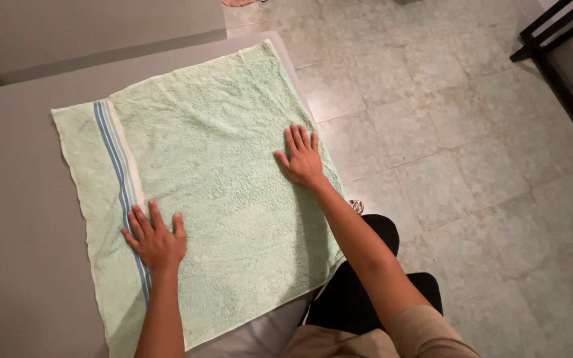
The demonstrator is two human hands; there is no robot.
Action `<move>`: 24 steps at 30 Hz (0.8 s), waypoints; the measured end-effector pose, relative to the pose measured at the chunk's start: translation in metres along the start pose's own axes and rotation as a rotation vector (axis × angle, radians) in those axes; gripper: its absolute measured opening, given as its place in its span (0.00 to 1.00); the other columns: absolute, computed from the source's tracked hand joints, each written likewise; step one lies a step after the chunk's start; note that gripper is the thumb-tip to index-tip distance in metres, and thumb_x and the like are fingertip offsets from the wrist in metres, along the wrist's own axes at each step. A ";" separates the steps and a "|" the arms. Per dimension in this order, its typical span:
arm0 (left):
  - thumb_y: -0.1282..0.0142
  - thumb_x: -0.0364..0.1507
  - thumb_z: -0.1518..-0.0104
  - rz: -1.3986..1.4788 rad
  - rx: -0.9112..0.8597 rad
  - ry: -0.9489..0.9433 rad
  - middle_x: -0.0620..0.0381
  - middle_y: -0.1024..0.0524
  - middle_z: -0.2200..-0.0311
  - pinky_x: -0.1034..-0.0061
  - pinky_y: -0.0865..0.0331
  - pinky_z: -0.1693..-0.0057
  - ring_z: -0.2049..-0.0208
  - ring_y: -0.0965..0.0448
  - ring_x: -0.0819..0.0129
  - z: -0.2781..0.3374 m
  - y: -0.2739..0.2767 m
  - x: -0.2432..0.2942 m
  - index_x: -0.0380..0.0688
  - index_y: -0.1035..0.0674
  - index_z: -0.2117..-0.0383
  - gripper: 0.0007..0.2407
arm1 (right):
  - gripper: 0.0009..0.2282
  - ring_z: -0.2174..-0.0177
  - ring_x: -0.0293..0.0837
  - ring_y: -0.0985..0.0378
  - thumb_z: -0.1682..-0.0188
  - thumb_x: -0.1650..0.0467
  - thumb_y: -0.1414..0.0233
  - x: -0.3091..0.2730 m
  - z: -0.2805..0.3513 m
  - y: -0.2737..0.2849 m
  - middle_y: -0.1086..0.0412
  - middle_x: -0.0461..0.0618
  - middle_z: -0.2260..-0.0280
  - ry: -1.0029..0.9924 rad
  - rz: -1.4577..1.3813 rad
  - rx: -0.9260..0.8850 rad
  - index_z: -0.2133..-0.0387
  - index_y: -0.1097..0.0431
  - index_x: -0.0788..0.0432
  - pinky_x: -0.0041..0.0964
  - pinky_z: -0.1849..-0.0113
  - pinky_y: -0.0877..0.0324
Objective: The person folds a light green towel on a bed, then places it on a white table. The person then picks up a white pillow from the bed, carries it to the floor, and unzips the pillowcase.
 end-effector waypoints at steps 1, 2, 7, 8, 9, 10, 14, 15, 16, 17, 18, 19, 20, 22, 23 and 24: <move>0.43 0.46 0.39 0.001 0.002 0.002 0.37 0.25 0.42 0.48 0.43 0.34 0.37 0.26 0.47 0.000 -0.001 0.001 0.44 0.19 0.41 0.25 | 0.34 0.30 0.55 0.57 0.43 0.47 0.65 0.002 -0.001 -0.003 0.53 0.56 0.29 0.001 0.001 0.002 0.29 0.50 0.55 0.60 0.33 0.68; 0.43 0.46 0.39 0.000 0.003 0.001 0.37 0.24 0.42 0.48 0.43 0.34 0.37 0.26 0.47 0.001 -0.002 0.000 0.45 0.19 0.41 0.25 | 0.34 0.30 0.55 0.56 0.43 0.47 0.65 0.003 0.000 -0.006 0.52 0.55 0.29 -0.006 0.005 0.025 0.30 0.50 0.55 0.59 0.33 0.67; 0.41 0.44 0.42 -0.005 -0.026 -0.011 0.36 0.25 0.41 0.46 0.43 0.34 0.37 0.27 0.46 0.002 -0.009 0.002 0.44 0.20 0.41 0.25 | 0.34 0.30 0.55 0.55 0.43 0.47 0.65 0.004 0.001 -0.012 0.52 0.54 0.29 -0.011 0.015 0.057 0.30 0.50 0.55 0.59 0.33 0.66; 0.44 0.42 0.42 0.080 -0.199 0.079 0.32 0.29 0.40 0.41 0.49 0.34 0.34 0.33 0.41 0.002 -0.024 -0.001 0.40 0.24 0.39 0.26 | 0.34 0.30 0.55 0.55 0.43 0.47 0.65 0.004 0.002 -0.011 0.52 0.54 0.29 -0.014 0.018 0.055 0.30 0.50 0.55 0.59 0.33 0.66; 0.46 0.41 0.41 0.166 -0.372 0.168 0.28 0.33 0.38 0.35 0.54 0.33 0.31 0.40 0.36 0.004 -0.040 -0.003 0.36 0.27 0.37 0.28 | 0.34 0.30 0.55 0.55 0.43 0.48 0.65 0.003 0.001 -0.010 0.52 0.54 0.29 -0.016 0.021 0.053 0.30 0.50 0.55 0.59 0.33 0.66; 0.46 0.41 0.41 0.165 -0.372 0.168 0.28 0.33 0.38 0.35 0.54 0.33 0.31 0.40 0.36 -0.003 -0.041 0.010 0.36 0.27 0.37 0.28 | 0.34 0.30 0.55 0.55 0.43 0.48 0.65 0.002 0.003 -0.010 0.52 0.54 0.29 -0.016 0.020 0.053 0.30 0.50 0.55 0.59 0.33 0.66; 0.37 0.37 0.52 0.173 -0.128 -0.016 0.30 0.30 0.42 0.38 0.42 0.38 0.36 0.33 0.35 -0.049 -0.027 0.079 0.37 0.23 0.43 0.28 | 0.34 0.30 0.58 0.56 0.43 0.47 0.65 0.004 0.001 -0.010 0.51 0.54 0.29 -0.039 0.002 0.044 0.30 0.49 0.54 0.62 0.33 0.65; 0.38 0.37 0.51 0.252 -0.152 -0.068 0.30 0.30 0.42 0.37 0.42 0.38 0.37 0.33 0.35 -0.058 -0.026 0.097 0.36 0.23 0.43 0.27 | 0.33 0.30 0.58 0.56 0.44 0.48 0.64 0.004 0.002 -0.010 0.51 0.53 0.30 -0.041 0.005 0.063 0.30 0.49 0.53 0.62 0.33 0.65; 0.38 0.37 0.51 0.256 -0.152 -0.072 0.30 0.30 0.42 0.37 0.42 0.38 0.37 0.33 0.35 -0.060 -0.033 0.105 0.36 0.23 0.43 0.27 | 0.33 0.30 0.58 0.56 0.44 0.48 0.64 0.003 0.003 -0.010 0.51 0.53 0.30 -0.047 0.006 0.063 0.30 0.49 0.53 0.62 0.33 0.65; 0.42 0.39 0.46 0.308 -0.208 -0.069 0.30 0.32 0.39 0.36 0.46 0.36 0.35 0.35 0.36 -0.062 -0.043 0.114 0.38 0.25 0.41 0.26 | 0.33 0.30 0.58 0.57 0.44 0.47 0.64 0.003 0.003 -0.010 0.51 0.53 0.29 -0.050 -0.007 0.060 0.30 0.48 0.53 0.62 0.33 0.65; 0.47 0.42 0.41 0.362 -0.263 -0.065 0.30 0.34 0.37 0.35 0.50 0.34 0.33 0.37 0.37 -0.064 -0.054 0.123 0.40 0.26 0.38 0.26 | 0.33 0.30 0.58 0.57 0.44 0.47 0.64 0.003 0.002 -0.010 0.51 0.52 0.29 -0.054 -0.019 0.057 0.30 0.48 0.52 0.62 0.33 0.65; 0.47 0.42 0.41 0.366 -0.263 -0.069 0.30 0.34 0.37 0.35 0.50 0.34 0.33 0.37 0.37 -0.064 -0.064 0.119 0.40 0.26 0.38 0.26 | 0.33 0.30 0.58 0.57 0.44 0.47 0.64 0.003 0.001 -0.008 0.51 0.52 0.29 -0.059 -0.017 0.058 0.30 0.48 0.52 0.62 0.33 0.65; 0.48 0.44 0.39 0.330 -0.269 -0.072 0.33 0.33 0.37 0.37 0.50 0.33 0.32 0.37 0.40 -0.063 -0.075 0.114 0.42 0.26 0.38 0.26 | 0.33 0.31 0.58 0.56 0.44 0.47 0.63 0.002 0.002 -0.007 0.50 0.52 0.30 -0.058 -0.018 0.069 0.30 0.48 0.51 0.61 0.33 0.65; 0.49 0.46 0.38 0.294 -0.273 -0.079 0.35 0.33 0.36 0.39 0.49 0.32 0.32 0.37 0.42 -0.062 -0.081 0.112 0.43 0.25 0.38 0.26 | 0.33 0.31 0.58 0.55 0.45 0.47 0.62 0.002 0.003 -0.007 0.50 0.51 0.30 -0.060 -0.021 0.081 0.31 0.48 0.51 0.61 0.33 0.64; 0.49 0.46 0.39 0.254 -0.248 -0.080 0.36 0.32 0.36 0.41 0.49 0.32 0.32 0.36 0.44 -0.064 -0.076 0.114 0.44 0.24 0.38 0.26 | 0.33 0.31 0.58 0.55 0.45 0.48 0.62 0.003 0.002 -0.009 0.49 0.51 0.30 -0.063 -0.014 0.085 0.31 0.47 0.51 0.62 0.33 0.64; 0.49 0.47 0.39 0.215 -0.222 -0.083 0.37 0.31 0.37 0.42 0.50 0.31 0.32 0.35 0.45 -0.065 -0.071 0.116 0.46 0.24 0.39 0.26 | 0.32 0.31 0.58 0.55 0.45 0.49 0.61 0.004 0.001 -0.012 0.49 0.51 0.30 -0.069 -0.006 0.089 0.31 0.47 0.50 0.62 0.33 0.64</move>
Point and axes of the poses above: each hand's wrist, its own z-axis away from the middle knuckle, its own y-axis out of the back of the hand, x = y × z, the point moved 6 cm from there along -z, towards the middle knuckle
